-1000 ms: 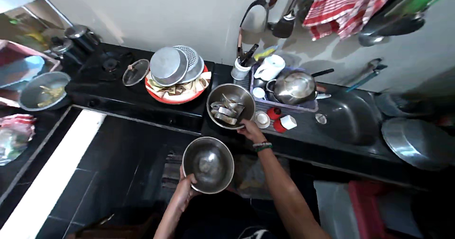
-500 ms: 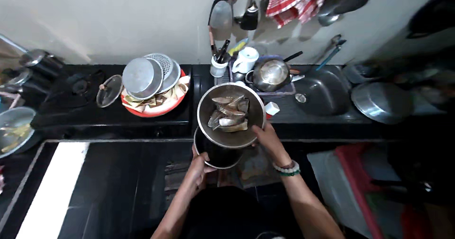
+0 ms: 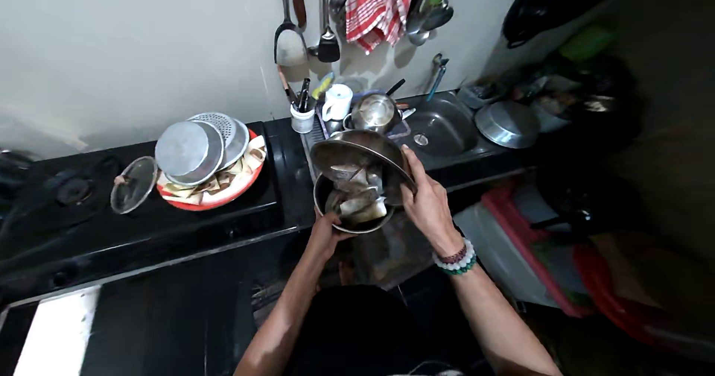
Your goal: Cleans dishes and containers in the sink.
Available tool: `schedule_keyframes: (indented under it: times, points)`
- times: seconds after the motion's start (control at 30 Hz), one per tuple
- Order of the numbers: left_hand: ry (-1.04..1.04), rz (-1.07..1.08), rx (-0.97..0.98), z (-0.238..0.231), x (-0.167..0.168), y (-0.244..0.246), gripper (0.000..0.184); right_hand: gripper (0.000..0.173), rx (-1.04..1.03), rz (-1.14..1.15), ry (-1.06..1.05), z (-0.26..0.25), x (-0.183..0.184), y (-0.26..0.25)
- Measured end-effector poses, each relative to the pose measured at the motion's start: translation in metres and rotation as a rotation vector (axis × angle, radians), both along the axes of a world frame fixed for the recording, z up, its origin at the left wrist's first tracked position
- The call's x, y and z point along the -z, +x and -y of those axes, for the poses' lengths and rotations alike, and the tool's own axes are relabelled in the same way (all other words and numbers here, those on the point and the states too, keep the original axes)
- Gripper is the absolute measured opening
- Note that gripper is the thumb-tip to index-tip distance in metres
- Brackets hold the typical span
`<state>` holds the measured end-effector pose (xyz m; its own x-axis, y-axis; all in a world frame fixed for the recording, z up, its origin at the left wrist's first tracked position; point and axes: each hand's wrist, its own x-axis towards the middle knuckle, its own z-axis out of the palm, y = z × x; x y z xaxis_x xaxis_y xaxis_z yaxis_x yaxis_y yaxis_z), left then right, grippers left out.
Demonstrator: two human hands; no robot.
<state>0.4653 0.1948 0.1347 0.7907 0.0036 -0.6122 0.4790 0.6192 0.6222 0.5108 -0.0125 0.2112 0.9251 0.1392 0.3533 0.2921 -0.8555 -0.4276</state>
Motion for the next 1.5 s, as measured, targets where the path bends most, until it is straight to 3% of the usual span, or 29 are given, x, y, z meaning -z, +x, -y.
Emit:
schedule_keyframes:
  times: [0.27,0.5,0.73,0.9,1.0,1.1,1.2,1.27,1.5]
  points:
    - [-0.003,-0.002,-0.022,-0.013,0.005,-0.004,0.078,0.079,-0.011,0.148,-0.111,-0.012,0.007,-0.009]
    - [0.026,0.004,-0.054,-0.032,0.020,-0.004,0.082,0.081,0.053,0.144,-0.004,-0.024,0.020,-0.001]
    - [0.010,-0.023,-0.168,-0.030,0.042,-0.009,0.080,0.069,0.287,-0.241,0.348,-0.037,0.037,-0.004]
    - [0.016,-0.033,-0.285,-0.023,0.053,-0.008,0.078,0.069,0.450,-0.546,0.847,-0.030,0.075,0.021]
    - [0.019,-0.040,-0.357,-0.016,0.058,-0.001,0.076,0.059,0.445,-0.666,1.100,-0.017,0.084,0.040]
    - [0.027,-0.039,-0.446,-0.004,0.059,0.014,0.067,0.029,0.444,-0.825,1.302,0.009,0.093,0.066]
    - [0.068,-0.001,-0.538,0.011,0.066,0.033,0.046,0.016,0.373,-0.973,1.523,0.058,0.095,0.090]
    - [0.099,0.024,-0.590,0.022,0.077,0.043,0.040,0.015,0.383,-0.960,1.582,0.099,0.094,0.115]
    - [0.173,0.166,-0.697,0.046,0.109,0.072,0.047,0.026,0.402,-0.802,1.390,0.260,0.074,0.175]
